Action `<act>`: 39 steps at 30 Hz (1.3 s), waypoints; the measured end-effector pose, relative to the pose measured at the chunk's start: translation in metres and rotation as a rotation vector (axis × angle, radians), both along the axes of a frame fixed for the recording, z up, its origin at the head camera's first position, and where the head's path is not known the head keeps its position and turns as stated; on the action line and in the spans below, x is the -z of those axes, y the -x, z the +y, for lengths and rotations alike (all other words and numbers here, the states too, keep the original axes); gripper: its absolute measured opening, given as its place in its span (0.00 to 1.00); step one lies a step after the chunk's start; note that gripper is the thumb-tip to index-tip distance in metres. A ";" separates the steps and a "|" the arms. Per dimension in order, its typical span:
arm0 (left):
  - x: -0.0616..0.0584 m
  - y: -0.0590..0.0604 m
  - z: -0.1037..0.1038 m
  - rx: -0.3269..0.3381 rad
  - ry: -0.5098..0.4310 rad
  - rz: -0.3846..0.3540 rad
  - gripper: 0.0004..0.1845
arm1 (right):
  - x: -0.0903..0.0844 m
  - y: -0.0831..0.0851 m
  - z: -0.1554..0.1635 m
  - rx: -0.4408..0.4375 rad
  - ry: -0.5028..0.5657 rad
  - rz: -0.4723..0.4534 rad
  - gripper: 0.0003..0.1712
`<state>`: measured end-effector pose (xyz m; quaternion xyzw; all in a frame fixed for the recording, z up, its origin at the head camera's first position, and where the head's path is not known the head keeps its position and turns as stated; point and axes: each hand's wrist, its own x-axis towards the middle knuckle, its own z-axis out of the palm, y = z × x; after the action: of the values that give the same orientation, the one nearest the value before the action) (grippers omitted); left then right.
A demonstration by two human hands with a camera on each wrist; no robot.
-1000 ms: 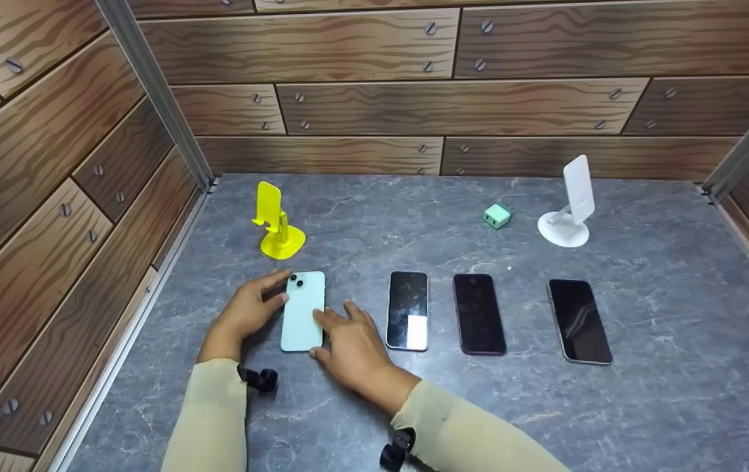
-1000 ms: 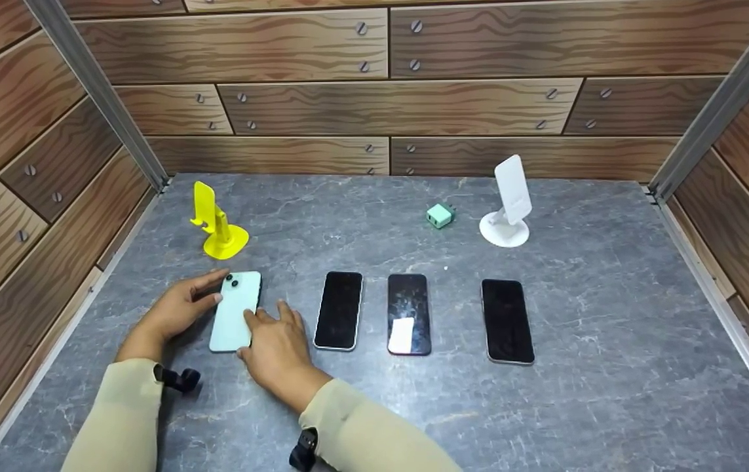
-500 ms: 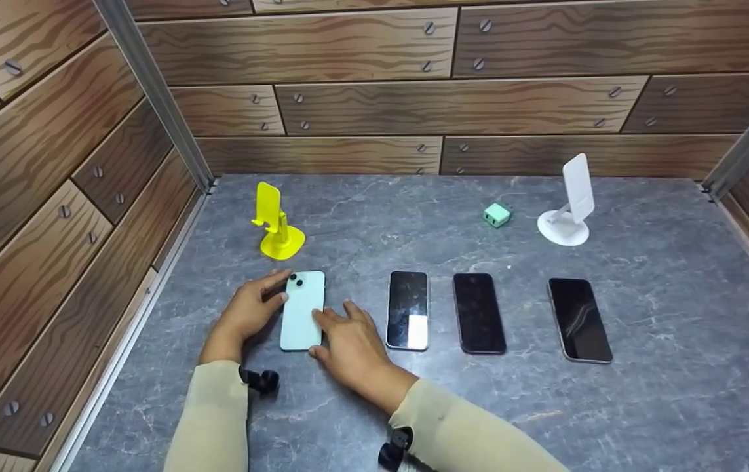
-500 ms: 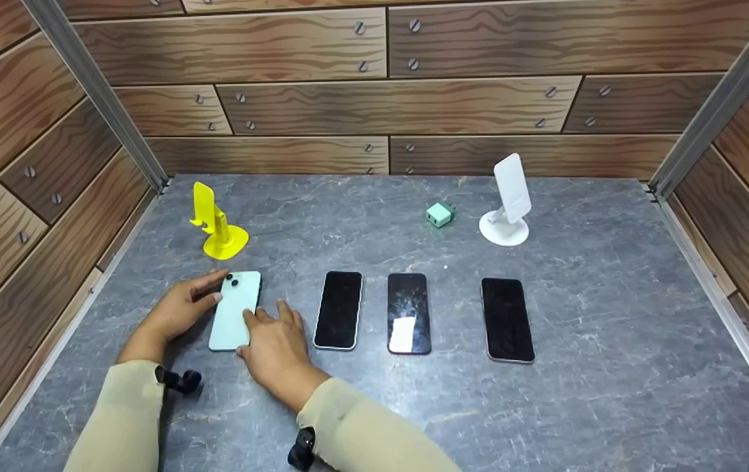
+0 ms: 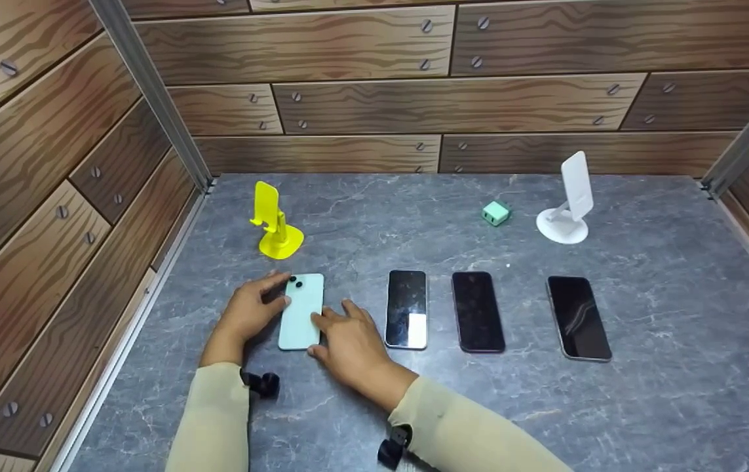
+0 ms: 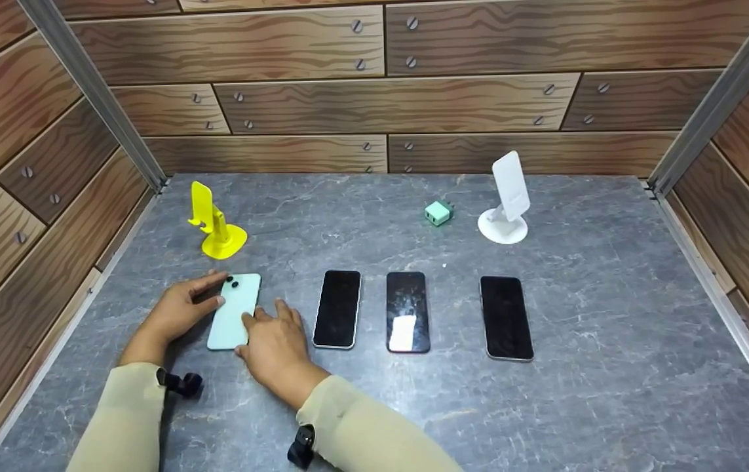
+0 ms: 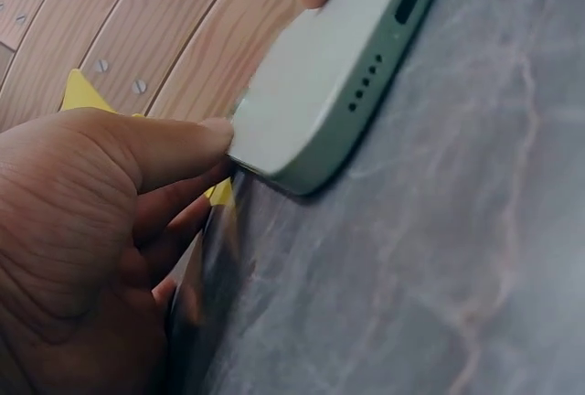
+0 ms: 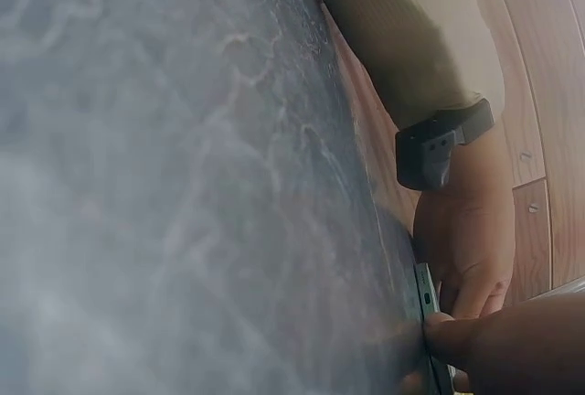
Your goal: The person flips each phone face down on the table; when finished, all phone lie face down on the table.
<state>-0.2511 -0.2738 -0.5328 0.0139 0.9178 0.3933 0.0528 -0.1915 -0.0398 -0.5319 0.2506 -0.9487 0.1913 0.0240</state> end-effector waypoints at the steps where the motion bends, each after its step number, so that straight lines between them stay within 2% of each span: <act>1: 0.000 0.000 0.000 -0.003 0.005 -0.004 0.29 | 0.000 0.000 0.000 -0.001 -0.003 -0.006 0.34; 10: 0.001 0.000 0.000 -0.010 0.019 -0.007 0.28 | 0.000 0.002 0.000 -0.004 -0.014 0.002 0.34; 15: 0.003 -0.001 0.001 -0.015 0.039 -0.011 0.27 | -0.003 0.002 0.002 -0.034 -0.004 -0.027 0.35; 22: 0.003 -0.001 0.001 -0.020 0.050 -0.014 0.27 | -0.011 -0.003 0.022 -0.043 0.161 -0.115 0.38; 26: 0.001 -0.001 0.001 -0.015 0.052 -0.011 0.27 | -0.016 -0.007 0.043 0.011 0.260 -0.149 0.41; 30: 0.000 -0.002 0.001 -0.023 0.054 -0.027 0.27 | -0.020 -0.012 0.066 0.080 0.316 -0.141 0.42; 39: 0.003 -0.002 0.000 -0.017 0.049 -0.028 0.27 | -0.033 -0.020 0.106 0.267 0.303 -0.170 0.48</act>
<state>-0.2493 -0.2737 -0.5358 -0.0005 0.9264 0.3714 0.0625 -0.1715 0.0663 -0.4993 0.0992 -0.9325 0.3473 0.0064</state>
